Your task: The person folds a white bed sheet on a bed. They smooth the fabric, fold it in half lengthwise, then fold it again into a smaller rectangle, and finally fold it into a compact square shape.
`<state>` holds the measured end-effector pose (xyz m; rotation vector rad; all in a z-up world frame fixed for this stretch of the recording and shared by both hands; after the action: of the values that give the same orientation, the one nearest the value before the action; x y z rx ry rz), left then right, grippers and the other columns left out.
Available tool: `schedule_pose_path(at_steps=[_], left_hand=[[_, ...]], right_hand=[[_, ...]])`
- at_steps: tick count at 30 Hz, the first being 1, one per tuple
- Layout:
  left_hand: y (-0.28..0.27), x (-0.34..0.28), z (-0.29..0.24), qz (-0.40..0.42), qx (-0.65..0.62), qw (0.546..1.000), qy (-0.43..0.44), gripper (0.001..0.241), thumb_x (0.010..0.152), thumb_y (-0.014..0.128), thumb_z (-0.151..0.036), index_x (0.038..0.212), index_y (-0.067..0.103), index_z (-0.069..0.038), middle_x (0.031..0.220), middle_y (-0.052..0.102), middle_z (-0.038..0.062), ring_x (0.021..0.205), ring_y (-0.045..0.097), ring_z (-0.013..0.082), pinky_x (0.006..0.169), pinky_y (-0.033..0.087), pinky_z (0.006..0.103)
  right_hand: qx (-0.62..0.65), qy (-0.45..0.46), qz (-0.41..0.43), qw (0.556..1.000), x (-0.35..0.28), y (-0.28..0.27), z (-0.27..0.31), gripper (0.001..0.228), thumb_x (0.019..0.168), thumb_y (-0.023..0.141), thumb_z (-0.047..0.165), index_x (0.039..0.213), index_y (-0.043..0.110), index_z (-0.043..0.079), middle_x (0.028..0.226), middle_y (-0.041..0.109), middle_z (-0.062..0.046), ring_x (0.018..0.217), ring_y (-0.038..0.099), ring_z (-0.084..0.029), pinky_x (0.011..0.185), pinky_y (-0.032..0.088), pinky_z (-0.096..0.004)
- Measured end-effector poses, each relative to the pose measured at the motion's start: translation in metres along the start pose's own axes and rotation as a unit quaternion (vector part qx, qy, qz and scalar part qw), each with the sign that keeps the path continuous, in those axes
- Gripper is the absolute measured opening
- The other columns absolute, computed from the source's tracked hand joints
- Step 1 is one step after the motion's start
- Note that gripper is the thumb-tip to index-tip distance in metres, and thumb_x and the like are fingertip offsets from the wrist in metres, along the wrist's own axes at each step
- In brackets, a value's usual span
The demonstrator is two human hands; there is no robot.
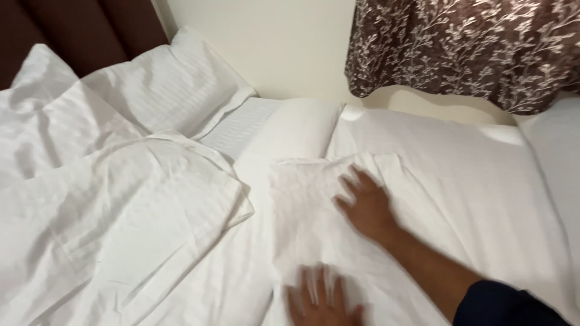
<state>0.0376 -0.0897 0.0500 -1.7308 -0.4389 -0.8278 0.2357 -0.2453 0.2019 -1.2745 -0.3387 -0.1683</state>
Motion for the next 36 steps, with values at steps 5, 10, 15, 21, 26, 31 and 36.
schedule_pose_path(at_steps=[5, 10, 15, 21, 26, 31, 36], left_hand=[[-0.06, 0.063, 0.015, 0.008, 0.0, 1.0, 0.011, 0.107, 0.078, 0.039, -0.095, 0.136, 0.05, -0.006, 0.153, 0.03, 0.034, 0.147, 0.012, 0.0575, 0.106, -0.001, 0.0843], [-0.069, 0.062, 0.01, -0.014, 0.002, 1.0, 0.004, 0.117, 0.08, 0.03, -0.098, 0.142, 0.047, 0.0, 0.156, 0.026, 0.038, 0.15, 0.009, 0.0565, 0.111, -0.003, 0.0824], [-0.063, 0.062, 0.01, 0.018, 0.015, 1.0, 0.01, 0.117, 0.08, 0.026, -0.099, 0.139, 0.047, 0.0, 0.153, 0.026, 0.039, 0.148, 0.008, 0.0579, 0.108, -0.004, 0.0848], [-0.063, 0.058, -0.022, -0.015, 0.001, 0.999, 0.035, 0.104, 0.085, 0.032, -0.092, 0.132, 0.054, -0.002, 0.148, 0.04, 0.032, 0.148, 0.021, 0.0526, 0.108, 0.002, 0.0852], [-0.017, -0.001, -0.028, -0.007, 0.127, 0.986, 0.106, 0.048, 0.091, 0.06, -0.052, 0.128, 0.066, -0.022, 0.146, 0.055, 0.014, 0.141, 0.05, 0.0406, 0.114, 0.015, 0.0872], [-0.019, -0.024, -0.032, -0.209, 0.141, 0.958, 0.136, 0.051, 0.096, 0.056, -0.068, 0.126, 0.064, -0.027, 0.142, 0.062, 0.011, 0.135, 0.055, 0.0365, 0.117, 0.022, 0.08], [-0.017, 0.002, -0.022, -0.098, 0.096, 0.982, 0.127, 0.054, 0.092, 0.059, -0.068, 0.12, 0.067, -0.022, 0.137, 0.064, 0.013, 0.134, 0.056, 0.0383, 0.112, 0.021, 0.084]], right_hand=[[0.004, -0.028, 0.138, 0.99, -0.063, -0.041, 0.083, 0.066, 0.095, 0.052, 0.055, 0.154, 0.041, 0.027, 0.17, 0.016, -0.002, 0.156, 0.013, -0.03, 0.119, 0.018, -0.065], [-0.072, -0.038, 0.298, 0.951, -0.073, -0.031, 0.051, 0.074, 0.102, 0.025, 0.064, 0.164, 0.012, 0.026, 0.173, -0.003, -0.002, 0.158, -0.007, -0.029, 0.126, -0.003, -0.056], [-0.129, 0.11, 0.274, 0.947, -0.075, -0.053, -0.017, 0.075, 0.103, 0.018, 0.064, 0.165, 0.006, 0.025, 0.174, -0.005, 0.003, 0.159, -0.007, -0.02, 0.129, -0.001, -0.054], [-0.179, 0.132, 0.272, 0.936, -0.096, -0.067, 0.016, 0.073, 0.105, 0.019, 0.058, 0.165, 0.004, 0.019, 0.174, -0.008, 0.0, 0.159, -0.009, -0.024, 0.123, -0.002, -0.064], [-0.058, -0.053, 0.271, 0.959, -0.124, -0.024, 0.044, 0.069, 0.104, 0.023, 0.056, 0.164, 0.014, 0.024, 0.175, 0.0, 0.001, 0.16, -0.007, -0.025, 0.125, -0.001, -0.06], [-0.045, -0.045, 0.329, 0.942, -0.123, -0.056, 0.065, 0.072, 0.103, 0.02, 0.062, 0.165, 0.01, 0.027, 0.174, -0.004, 0.001, 0.159, -0.01, -0.025, 0.127, -0.006, -0.054], [-0.084, 0.033, 0.302, 0.949, -0.104, -0.042, 0.026, 0.074, 0.103, 0.019, 0.063, 0.165, 0.006, 0.026, 0.174, -0.007, 0.0, 0.159, -0.011, -0.026, 0.127, -0.005, -0.052]])
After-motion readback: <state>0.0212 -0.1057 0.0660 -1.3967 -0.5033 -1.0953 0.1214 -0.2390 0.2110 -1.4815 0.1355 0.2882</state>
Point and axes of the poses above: each hand's wrist, its own x-axis towards the middle knuckle, its own y-axis out of the palm, z = x × y, the point moved 6 cm from there along x, towards the middle knuckle
